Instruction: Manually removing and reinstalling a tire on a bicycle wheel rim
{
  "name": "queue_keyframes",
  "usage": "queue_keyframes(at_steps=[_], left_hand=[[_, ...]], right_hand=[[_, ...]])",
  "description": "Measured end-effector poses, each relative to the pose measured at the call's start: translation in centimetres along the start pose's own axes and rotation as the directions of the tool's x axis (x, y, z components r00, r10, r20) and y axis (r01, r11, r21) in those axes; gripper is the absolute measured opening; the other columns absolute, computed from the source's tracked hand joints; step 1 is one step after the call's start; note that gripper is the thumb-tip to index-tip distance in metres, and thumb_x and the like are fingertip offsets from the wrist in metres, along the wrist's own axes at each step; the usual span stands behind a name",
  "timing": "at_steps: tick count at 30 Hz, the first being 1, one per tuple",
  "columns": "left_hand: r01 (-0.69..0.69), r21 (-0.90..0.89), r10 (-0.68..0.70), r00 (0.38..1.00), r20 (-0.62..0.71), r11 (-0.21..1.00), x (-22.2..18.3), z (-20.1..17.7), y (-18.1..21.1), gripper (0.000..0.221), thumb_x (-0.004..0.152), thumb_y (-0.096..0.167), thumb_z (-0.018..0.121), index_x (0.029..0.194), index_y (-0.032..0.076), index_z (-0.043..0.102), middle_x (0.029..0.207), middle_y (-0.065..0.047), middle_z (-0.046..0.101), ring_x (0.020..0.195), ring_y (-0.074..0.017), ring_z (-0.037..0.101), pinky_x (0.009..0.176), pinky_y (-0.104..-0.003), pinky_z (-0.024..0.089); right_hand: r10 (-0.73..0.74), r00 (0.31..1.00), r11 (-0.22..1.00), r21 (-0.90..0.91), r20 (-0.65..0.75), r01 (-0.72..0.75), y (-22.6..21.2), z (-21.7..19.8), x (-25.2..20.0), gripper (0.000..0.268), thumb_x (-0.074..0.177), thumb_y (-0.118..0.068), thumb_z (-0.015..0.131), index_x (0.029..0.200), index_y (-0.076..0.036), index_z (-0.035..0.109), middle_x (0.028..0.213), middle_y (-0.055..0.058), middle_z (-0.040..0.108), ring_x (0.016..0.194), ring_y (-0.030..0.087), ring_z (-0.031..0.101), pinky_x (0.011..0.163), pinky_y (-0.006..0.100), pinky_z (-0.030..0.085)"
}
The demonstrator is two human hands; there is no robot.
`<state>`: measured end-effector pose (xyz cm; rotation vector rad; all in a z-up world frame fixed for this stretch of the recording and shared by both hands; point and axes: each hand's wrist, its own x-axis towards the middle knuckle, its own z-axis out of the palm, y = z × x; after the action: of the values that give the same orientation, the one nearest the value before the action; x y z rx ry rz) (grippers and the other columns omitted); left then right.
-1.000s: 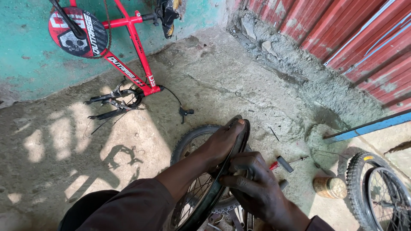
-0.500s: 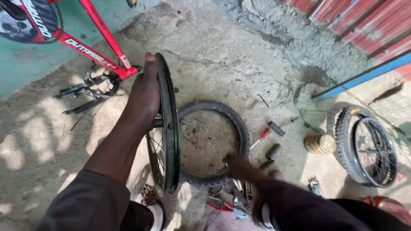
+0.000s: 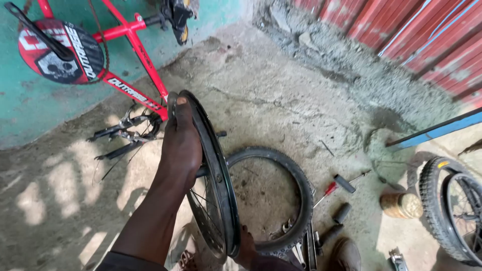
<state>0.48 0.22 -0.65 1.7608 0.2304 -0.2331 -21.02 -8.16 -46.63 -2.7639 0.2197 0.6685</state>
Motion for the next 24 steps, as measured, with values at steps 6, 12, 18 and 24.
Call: queue_keyframes(at_steps=[6, 12, 18, 24], left_hand=[[-0.081, -0.273, 0.079, 0.997, -0.018, 0.959, -1.1, -1.5, 1.4, 0.064, 0.099, 0.066, 0.032, 0.106, 0.010, 0.061, 0.092, -0.006, 0.061, 0.091, -0.0196, 0.058, 0.087, -0.038, 0.046], [-0.355, -0.368, 0.376, 0.926, -0.016, 0.859, -1.3, -1.7, 0.2, 0.059, 0.098, 0.059, 0.038, 0.093, 0.002, 0.053, 0.074, -0.008, 0.056, 0.060, -0.0175, 0.050, 0.056, -0.036, 0.047], [-0.294, 0.024, 0.294, 0.956, -0.020, 0.956, -0.6, 3.1, -5.4, 0.070, 0.095, 0.067, 0.033, 0.085, 0.002, 0.054, 0.073, -0.011, 0.057, 0.066, -0.0252, 0.057, 0.070, -0.043, 0.051], [-0.447, -0.197, 0.469, 0.879, 0.084, 0.873, -0.4, 3.7, -6.2, 0.060, 0.106, 0.052, 0.035, 0.075, 0.005, 0.057, 0.063, -0.004, 0.055, 0.055, -0.0139, 0.047, 0.054, -0.032, 0.043]], right_hand=[[-0.068, 0.990, 0.948, 0.301, -0.121, 0.101, 1.2, -22.0, -2.3, 0.036, 0.094, -0.030, 0.066, 0.122, -0.008, 0.058, 0.104, 0.011, 0.067, 0.077, 0.021, 0.066, 0.062, 0.032, 0.059], [0.216, 0.966, 0.817, 0.568, -0.140, -0.100, 4.4, -45.6, -11.0, 0.045, 0.084, -0.041, 0.079, 0.108, -0.004, 0.069, 0.077, 0.010, 0.073, 0.055, 0.019, 0.063, 0.051, 0.033, 0.053], [0.318, 0.910, 0.833, 0.538, -0.267, -0.133, 7.0, -46.9, -16.1, 0.028, 0.086, -0.027, 0.077, 0.096, -0.001, 0.073, 0.069, 0.010, 0.068, 0.055, 0.021, 0.060, 0.051, 0.034, 0.049], [0.233, 0.926, 0.692, 0.720, -0.296, 0.056, 7.1, -45.6, -16.9, 0.019, 0.085, -0.014, 0.078, 0.085, 0.004, 0.071, 0.061, 0.010, 0.061, 0.048, 0.019, 0.050, 0.044, 0.033, 0.039]])
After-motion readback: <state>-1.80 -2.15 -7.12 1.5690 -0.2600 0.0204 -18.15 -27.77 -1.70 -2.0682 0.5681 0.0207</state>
